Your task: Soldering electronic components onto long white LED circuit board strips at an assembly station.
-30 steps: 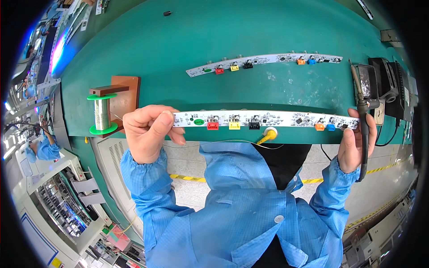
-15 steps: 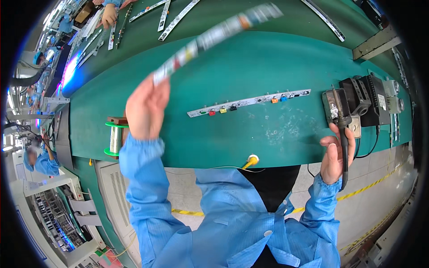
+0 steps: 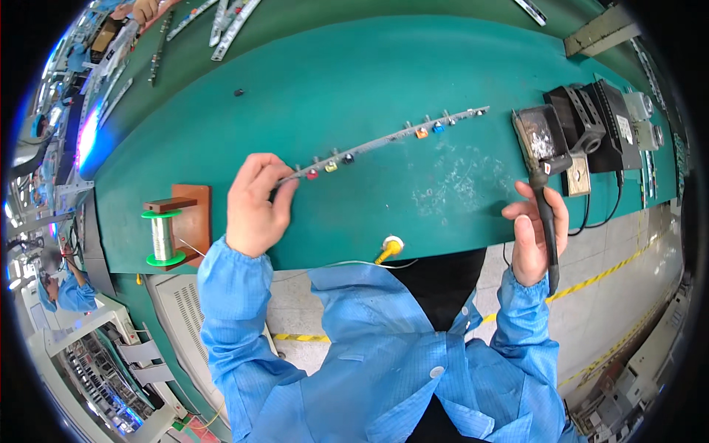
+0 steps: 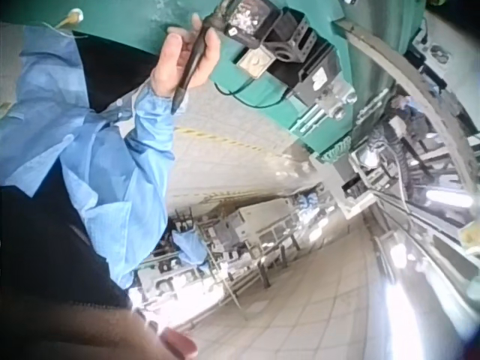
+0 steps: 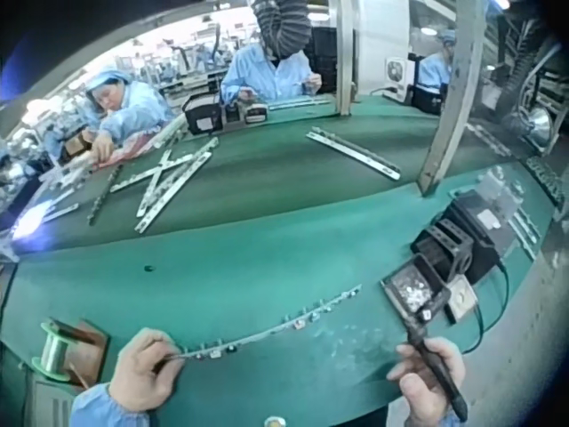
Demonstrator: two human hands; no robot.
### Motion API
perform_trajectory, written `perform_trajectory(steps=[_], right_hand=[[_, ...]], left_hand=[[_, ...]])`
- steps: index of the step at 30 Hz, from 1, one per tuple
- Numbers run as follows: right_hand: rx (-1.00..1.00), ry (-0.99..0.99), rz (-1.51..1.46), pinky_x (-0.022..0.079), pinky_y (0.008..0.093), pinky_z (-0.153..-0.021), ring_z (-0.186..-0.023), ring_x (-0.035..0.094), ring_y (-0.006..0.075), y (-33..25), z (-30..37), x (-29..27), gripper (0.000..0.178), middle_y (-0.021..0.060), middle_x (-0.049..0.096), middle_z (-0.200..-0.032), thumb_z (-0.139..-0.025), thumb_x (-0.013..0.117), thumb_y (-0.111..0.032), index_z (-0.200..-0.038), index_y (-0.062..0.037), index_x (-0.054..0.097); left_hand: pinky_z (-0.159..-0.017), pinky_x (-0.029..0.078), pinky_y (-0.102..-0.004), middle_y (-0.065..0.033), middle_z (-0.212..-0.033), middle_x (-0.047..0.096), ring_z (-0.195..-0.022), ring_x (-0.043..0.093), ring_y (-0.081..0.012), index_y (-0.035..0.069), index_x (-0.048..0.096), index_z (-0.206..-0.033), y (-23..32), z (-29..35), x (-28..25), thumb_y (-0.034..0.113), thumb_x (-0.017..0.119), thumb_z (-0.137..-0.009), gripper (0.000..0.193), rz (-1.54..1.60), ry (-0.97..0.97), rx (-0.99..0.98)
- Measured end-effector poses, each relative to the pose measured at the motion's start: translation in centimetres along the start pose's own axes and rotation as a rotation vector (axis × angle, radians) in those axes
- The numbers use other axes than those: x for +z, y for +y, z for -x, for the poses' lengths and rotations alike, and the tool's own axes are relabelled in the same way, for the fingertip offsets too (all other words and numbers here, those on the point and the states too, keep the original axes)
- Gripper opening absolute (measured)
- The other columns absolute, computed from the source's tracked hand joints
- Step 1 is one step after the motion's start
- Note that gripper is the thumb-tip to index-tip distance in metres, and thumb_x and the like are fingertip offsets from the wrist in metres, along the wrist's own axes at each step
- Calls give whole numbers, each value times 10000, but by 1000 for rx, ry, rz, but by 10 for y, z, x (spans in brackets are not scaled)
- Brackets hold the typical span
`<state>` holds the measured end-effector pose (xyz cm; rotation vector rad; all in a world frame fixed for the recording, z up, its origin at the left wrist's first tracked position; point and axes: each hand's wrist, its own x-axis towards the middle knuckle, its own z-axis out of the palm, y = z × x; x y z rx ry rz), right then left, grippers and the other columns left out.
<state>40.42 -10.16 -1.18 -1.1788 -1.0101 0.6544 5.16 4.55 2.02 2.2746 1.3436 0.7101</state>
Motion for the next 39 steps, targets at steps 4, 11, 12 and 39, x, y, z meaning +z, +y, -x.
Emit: perform_trajectory(steps=[4, 11, 12, 39], right_hand=[[-19, 41, 81, 538, 345, -851, -973, 686, 240, -4, 1, 6, 525, 261, 650, -1239, -912, 726, -154, -1363, -10, 500], [-43, 102, 120, 538, 333, -863, -971, 667, 200, -7, -13, 15, 560, 242, 634, -1280, -934, 724, -189, -1394, 2, 468], [-28, 59, 108, 540, 312, -824, -939, 667, 182, -11, -14, 15, 537, 232, 658, -1237, -932, 728, -175, -1377, 5, 487], [-183, -70, 16, 537, 380, -900, -1061, 649, 270, -5, 1, 5, 530, 212, 647, -1168, -837, 722, 82, -1309, -64, 531]], left_hand=[[-725, 533, -329, -160, -883, 684, -791, 675, -280, -42, 666, -903, 3, 11, -10, -119, 676, -782, 144, 100, 32, 113], [-725, 557, -345, -218, -911, 702, -806, 695, -298, -79, 684, -920, 16, 37, -28, -170, 675, -762, 183, 128, 104, 263], [-725, 557, -346, -221, -920, 703, -806, 695, -296, -78, 688, -932, 17, 40, -28, -170, 676, -761, 194, 125, 121, 275], [-762, 591, -350, -254, -1130, 645, -841, 694, -252, -66, 659, -1129, -19, 65, -30, -101, 676, -834, 297, 1020, 48, -116]])
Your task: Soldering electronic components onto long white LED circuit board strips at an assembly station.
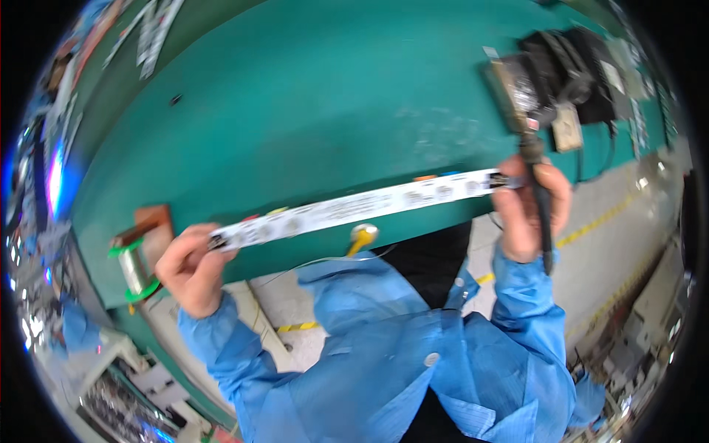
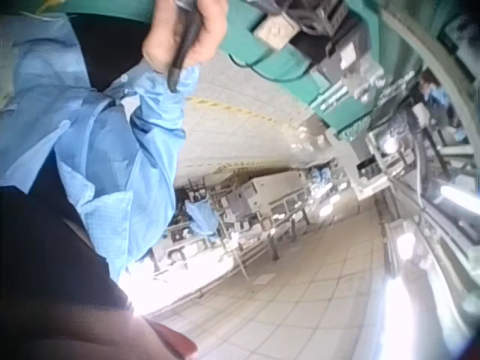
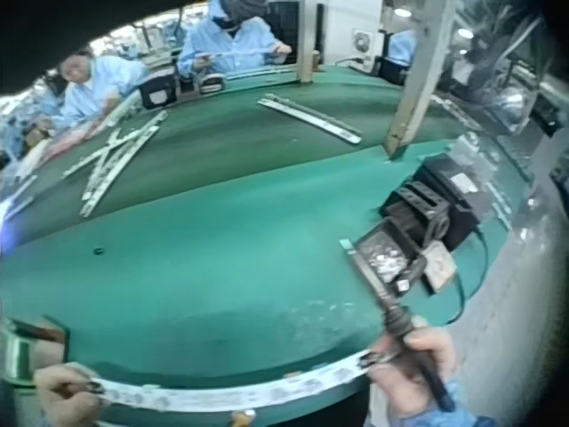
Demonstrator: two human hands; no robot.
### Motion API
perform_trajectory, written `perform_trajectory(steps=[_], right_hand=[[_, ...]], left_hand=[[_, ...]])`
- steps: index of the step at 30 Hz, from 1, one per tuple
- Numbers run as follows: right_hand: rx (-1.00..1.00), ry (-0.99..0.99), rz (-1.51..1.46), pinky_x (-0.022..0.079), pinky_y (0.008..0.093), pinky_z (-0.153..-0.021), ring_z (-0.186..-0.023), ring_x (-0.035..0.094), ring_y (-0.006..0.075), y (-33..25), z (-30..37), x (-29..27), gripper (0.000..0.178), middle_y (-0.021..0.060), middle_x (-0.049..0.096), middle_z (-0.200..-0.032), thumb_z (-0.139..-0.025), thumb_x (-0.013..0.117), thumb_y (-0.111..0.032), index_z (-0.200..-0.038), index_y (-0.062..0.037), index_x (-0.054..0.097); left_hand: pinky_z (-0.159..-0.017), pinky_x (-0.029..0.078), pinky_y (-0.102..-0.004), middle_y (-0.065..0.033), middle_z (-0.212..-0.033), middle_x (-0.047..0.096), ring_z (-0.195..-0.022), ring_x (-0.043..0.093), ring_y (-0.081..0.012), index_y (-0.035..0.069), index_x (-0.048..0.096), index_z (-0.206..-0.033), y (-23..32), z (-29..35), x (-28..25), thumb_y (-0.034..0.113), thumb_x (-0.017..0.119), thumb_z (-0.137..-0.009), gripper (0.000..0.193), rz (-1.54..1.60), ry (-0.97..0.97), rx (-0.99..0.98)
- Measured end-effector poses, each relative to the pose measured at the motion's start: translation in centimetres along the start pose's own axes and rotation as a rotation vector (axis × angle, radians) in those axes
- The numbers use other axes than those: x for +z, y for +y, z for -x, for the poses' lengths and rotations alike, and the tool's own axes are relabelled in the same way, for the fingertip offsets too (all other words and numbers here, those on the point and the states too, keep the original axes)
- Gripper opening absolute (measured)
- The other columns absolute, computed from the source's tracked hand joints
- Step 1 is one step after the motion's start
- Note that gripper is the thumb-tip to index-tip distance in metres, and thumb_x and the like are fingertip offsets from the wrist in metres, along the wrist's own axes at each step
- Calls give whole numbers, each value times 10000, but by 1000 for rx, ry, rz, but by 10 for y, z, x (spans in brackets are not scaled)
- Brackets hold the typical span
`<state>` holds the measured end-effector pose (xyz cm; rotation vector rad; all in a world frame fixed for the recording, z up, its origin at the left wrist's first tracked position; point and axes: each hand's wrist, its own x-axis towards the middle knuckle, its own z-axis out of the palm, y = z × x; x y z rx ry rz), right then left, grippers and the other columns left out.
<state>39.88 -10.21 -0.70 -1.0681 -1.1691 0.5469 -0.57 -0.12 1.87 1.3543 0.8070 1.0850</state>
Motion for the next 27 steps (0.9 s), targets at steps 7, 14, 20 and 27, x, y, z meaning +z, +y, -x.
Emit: perform_trajectory(steps=[7, 14, 20, 27], right_hand=[[40, 57, 64, 447, 403, -995, -1127, 588, 255, 19, 0, -15, 576, 187, 616, -1230, -858, 668, 73, -1384, -82, 494], [76, 17, 69, 443, 418, -1017, -1129, 594, 238, 25, 1, -27, 571, 188, 607, -1253, -891, 652, 47, -1417, -89, 477], [83, -9, 42, 434, 443, -1044, -1167, 583, 265, 27, -1, -31, 568, 187, 615, -1248, -909, 662, 8, -1432, -84, 459], [99, -27, -66, 466, 502, -1045, -1127, 624, 316, 23, -2, -31, 537, 195, 628, -1231, -933, 616, 15, -1435, -70, 444]], left_hand=[[-805, 612, -403, -270, -1102, 660, -933, 713, -316, -61, 651, -1121, 12, 2, 23, -174, 639, -756, 382, -40, -4, 6], [-817, 609, -361, -274, -1081, 690, -953, 713, -277, -112, 683, -1092, 15, -1, 29, -194, 710, -776, 328, 120, 8, 43], [-798, 603, -337, -265, -1086, 690, -939, 707, -248, -102, 687, -1106, 16, 2, 30, -164, 714, -799, 314, 134, 19, 53], [-796, 585, -304, -223, -1071, 698, -946, 701, -231, -81, 724, -1030, 23, -2, 28, -105, 667, -869, 173, 60, 45, -8]])
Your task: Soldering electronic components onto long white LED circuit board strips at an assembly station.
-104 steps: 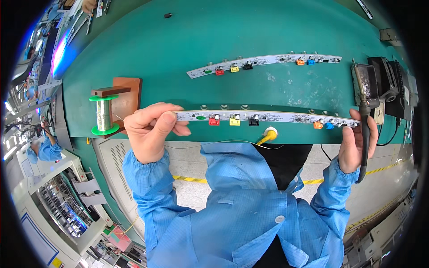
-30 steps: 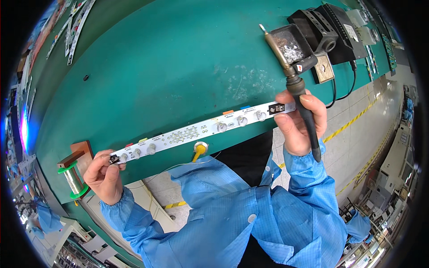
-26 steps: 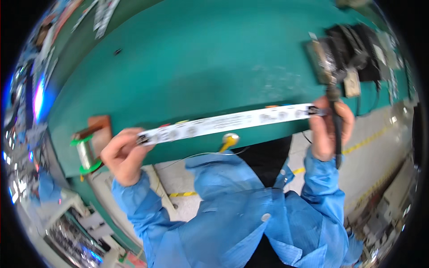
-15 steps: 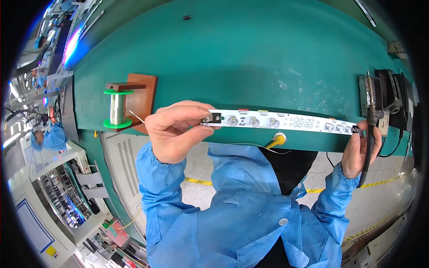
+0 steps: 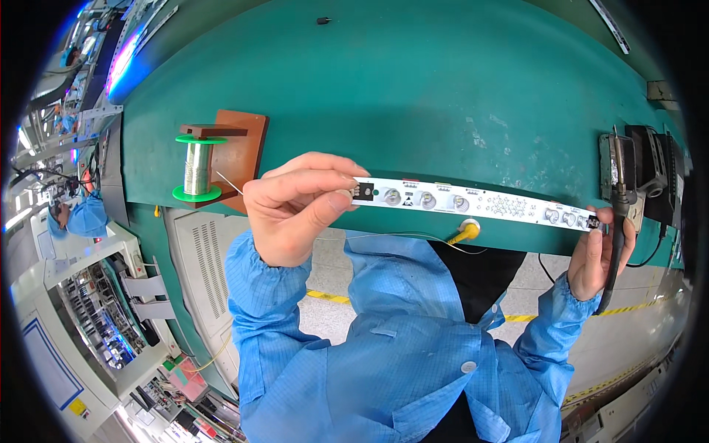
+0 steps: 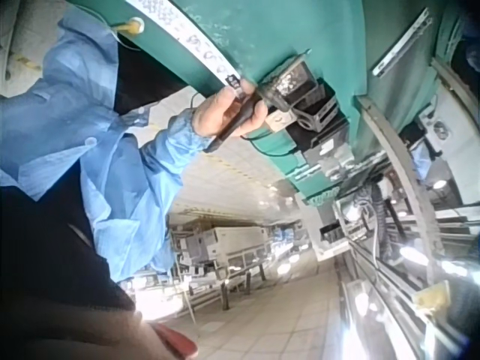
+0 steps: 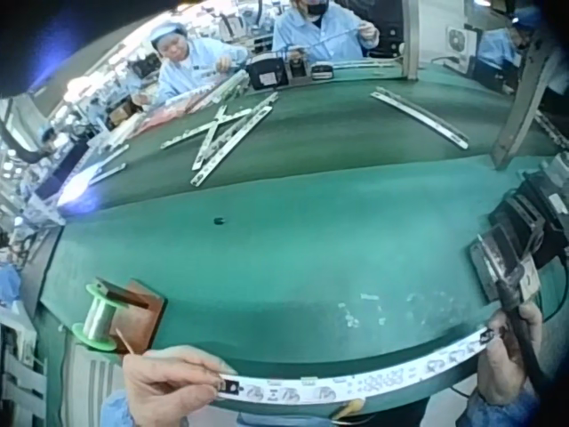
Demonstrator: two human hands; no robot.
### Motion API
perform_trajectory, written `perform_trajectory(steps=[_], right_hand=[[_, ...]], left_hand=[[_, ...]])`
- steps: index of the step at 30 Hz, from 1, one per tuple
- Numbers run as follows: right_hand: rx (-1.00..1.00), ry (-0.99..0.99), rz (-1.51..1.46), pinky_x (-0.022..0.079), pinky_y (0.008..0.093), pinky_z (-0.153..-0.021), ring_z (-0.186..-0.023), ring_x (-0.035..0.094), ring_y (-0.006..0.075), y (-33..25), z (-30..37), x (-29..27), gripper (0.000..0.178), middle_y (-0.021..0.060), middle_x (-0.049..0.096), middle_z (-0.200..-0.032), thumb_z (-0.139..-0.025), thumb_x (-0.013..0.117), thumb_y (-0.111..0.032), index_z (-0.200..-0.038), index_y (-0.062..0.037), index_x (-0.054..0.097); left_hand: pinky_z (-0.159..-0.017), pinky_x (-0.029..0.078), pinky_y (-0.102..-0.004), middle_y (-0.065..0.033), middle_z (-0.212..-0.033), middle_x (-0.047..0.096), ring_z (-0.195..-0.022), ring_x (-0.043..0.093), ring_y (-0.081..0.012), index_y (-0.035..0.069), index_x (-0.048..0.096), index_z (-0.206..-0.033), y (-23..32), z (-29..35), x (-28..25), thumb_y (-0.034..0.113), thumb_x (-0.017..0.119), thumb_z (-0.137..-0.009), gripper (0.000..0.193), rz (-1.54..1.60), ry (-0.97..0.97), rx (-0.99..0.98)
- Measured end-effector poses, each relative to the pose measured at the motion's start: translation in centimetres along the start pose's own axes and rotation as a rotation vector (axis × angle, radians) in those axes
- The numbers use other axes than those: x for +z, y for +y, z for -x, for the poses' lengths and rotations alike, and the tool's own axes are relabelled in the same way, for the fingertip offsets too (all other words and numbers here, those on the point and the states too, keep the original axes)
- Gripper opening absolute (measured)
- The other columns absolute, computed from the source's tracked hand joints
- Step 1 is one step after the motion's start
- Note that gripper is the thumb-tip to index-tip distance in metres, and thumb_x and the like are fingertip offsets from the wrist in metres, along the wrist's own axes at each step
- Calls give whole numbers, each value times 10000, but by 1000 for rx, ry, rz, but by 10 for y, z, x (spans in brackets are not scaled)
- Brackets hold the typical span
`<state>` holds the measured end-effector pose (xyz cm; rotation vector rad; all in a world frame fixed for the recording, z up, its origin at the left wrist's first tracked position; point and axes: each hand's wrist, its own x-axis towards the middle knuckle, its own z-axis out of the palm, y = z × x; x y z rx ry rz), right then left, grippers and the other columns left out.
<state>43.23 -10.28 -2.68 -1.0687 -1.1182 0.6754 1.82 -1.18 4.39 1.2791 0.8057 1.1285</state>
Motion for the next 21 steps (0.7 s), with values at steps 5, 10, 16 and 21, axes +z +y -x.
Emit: perform_trajectory(steps=[5, 10, 16, 21], right_hand=[[50, 18, -12, 480, 517, -1025, -1107, 635, 331, -4, -1, 6, 511, 211, 639, -1200, -944, 603, -15, -1424, -64, 435], [-11, 113, 168, 543, 435, -889, -952, 692, 312, -15, 2, 25, 478, 215, 698, -1053, -918, 692, -126, -1341, -51, 480], [-28, 121, -39, 600, 360, -723, -855, 715, 266, -30, -2, 50, 354, 235, 713, -996, -889, 688, 17, -1219, -18, 564], [12, 130, -110, 641, 336, -665, -888, 724, 270, -34, -3, 54, 355, 244, 700, -1042, -921, 686, -12, -1249, -3, 552]], left_hand=[[-779, 578, -307, -221, -1062, 697, -898, 695, -219, -82, 725, -1010, 0, 3, -4, -92, 649, -877, 154, -133, 11, 17], [-695, 555, -292, -220, -1016, 696, -801, 671, -204, -92, 682, -1052, -11, 3, -16, 41, 562, -980, 193, -197, 80, -7], [-530, 523, -265, -158, -805, 681, -578, 634, -169, -67, 631, -1061, -24, 4, -25, 263, 524, -1064, 347, -178, 151, -69], [-477, 503, -249, -133, -747, 666, -547, 628, -161, -74, 625, -1046, -27, 4, -30, 247, 506, -1070, 343, -179, 164, -124]])
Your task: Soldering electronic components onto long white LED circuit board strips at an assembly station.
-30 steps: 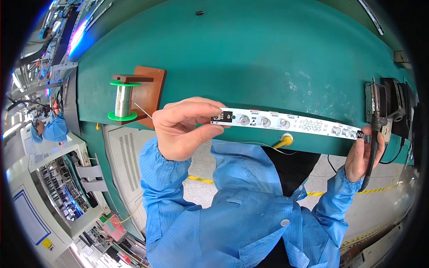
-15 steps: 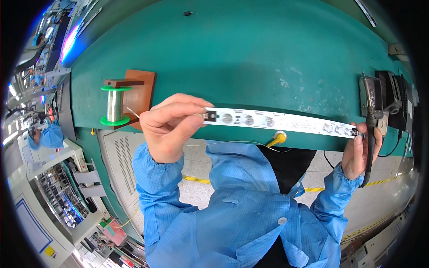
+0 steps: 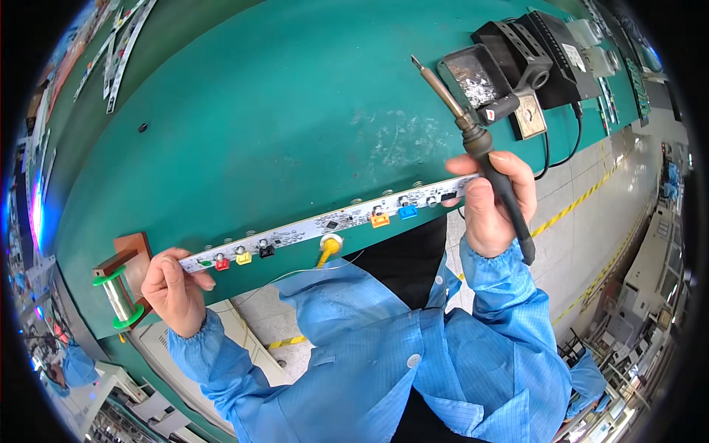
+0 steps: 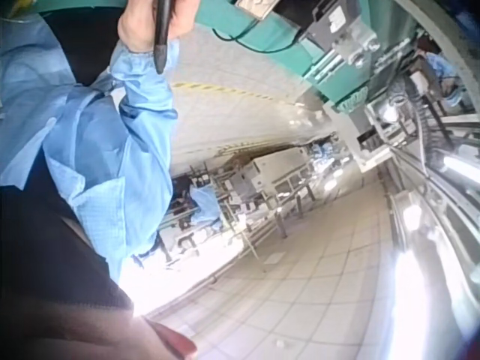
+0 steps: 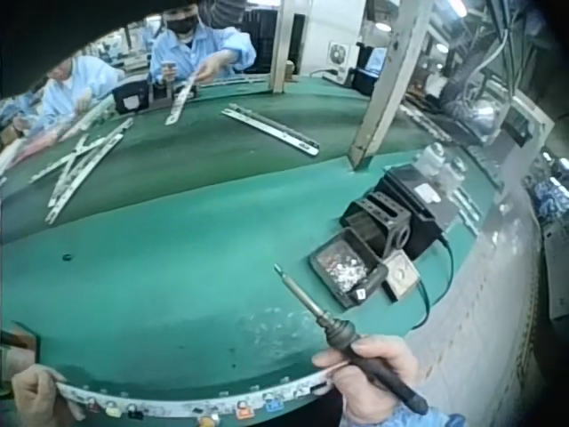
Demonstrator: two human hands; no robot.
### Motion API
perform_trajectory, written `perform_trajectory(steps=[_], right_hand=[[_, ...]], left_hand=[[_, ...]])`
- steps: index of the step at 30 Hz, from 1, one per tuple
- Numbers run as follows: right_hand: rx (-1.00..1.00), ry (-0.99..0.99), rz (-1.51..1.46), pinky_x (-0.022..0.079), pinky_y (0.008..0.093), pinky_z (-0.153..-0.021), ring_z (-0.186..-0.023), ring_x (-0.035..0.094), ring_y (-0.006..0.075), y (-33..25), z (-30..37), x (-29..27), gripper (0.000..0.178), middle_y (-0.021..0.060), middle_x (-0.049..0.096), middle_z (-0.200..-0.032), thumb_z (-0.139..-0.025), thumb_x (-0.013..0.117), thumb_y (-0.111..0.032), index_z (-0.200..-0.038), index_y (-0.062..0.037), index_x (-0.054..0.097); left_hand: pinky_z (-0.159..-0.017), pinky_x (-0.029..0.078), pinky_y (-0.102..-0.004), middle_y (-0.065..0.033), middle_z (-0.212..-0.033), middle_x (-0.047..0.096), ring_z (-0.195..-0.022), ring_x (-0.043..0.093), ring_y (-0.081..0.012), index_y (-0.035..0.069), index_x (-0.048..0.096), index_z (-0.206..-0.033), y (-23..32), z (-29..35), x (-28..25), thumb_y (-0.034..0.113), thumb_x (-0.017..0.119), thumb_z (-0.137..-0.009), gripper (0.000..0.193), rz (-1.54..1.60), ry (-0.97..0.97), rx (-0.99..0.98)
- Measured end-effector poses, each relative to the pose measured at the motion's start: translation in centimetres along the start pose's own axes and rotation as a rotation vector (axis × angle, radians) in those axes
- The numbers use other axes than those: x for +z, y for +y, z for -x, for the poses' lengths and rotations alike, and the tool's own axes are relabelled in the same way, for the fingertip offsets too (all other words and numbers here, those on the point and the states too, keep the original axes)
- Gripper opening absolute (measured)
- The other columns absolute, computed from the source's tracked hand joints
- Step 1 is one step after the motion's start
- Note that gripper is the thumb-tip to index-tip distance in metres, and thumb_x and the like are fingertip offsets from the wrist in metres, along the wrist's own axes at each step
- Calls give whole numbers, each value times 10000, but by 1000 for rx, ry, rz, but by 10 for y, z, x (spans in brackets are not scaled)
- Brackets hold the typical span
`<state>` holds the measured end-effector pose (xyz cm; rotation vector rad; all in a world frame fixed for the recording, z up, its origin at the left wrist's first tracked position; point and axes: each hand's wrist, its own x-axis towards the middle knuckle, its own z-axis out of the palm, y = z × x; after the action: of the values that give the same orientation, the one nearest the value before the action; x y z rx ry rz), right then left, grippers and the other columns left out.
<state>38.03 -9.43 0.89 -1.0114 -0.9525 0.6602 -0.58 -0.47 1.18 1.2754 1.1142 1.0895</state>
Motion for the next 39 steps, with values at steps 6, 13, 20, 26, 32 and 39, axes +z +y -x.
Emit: perform_trajectory(steps=[6, 13, 20, 26, 32, 39], right_hand=[[98, 5, -55, 626, 309, -686, -892, 722, 239, 3, -1, -2, 394, 251, 684, -1139, -922, 669, 2, -1295, -4, 542], [96, 172, 98, 560, 310, -692, -732, 678, 180, -10, -27, -8, 450, 253, 668, -1190, -1005, 626, -272, -1345, -7, 499], [66, 115, 74, 551, 307, -694, -743, 671, 175, -25, -32, -8, 402, 235, 670, -1194, -1015, 600, -233, -1336, -9, 504], [69, 89, 131, 560, 312, -737, -788, 673, 170, -24, -16, -12, 375, 222, 676, -1195, -1008, 594, -155, -1333, 9, 504], [-268, 136, 480, 548, 360, -780, -846, 662, 227, 1, -17, -37, 356, 224, 664, -1170, -957, 538, -21, -1313, -30, 525], [-341, 223, 594, 557, 406, -738, -838, 667, 302, 27, -10, -50, 311, 279, 644, -1156, -988, 568, -117, -1278, -38, 488]], left_hand=[[-501, 518, -263, -160, -752, 691, -551, 644, -177, -94, 644, -1046, 14, 0, 7, 162, 540, -1034, 276, 29, -136, -35], [-608, 517, -241, -117, -967, 663, -749, 631, -140, -113, 603, -1136, 27, -61, -6, 132, 591, -1006, 277, 440, 132, -204], [-1084, 491, -447, -341, -1386, 481, -1234, 572, -426, -102, 238, -1466, 33, -195, 30, 251, 471, -1067, 581, 750, 227, -325], [-786, 569, -334, -192, -1256, 626, -1024, 674, -259, -43, 458, -1396, 33, -203, 91, 240, 607, -995, 513, -72, 96, -186], [-794, 558, -330, -127, -1101, 717, -904, 699, -188, -1, 638, -1250, 36, -271, 209, 205, 682, -926, 386, -496, -151, 282], [-1032, 446, -458, -110, -1394, 535, -1268, 523, -294, 94, 595, -1292, 13, -395, 375, 103, 630, -865, 429, -1393, -293, 957]])
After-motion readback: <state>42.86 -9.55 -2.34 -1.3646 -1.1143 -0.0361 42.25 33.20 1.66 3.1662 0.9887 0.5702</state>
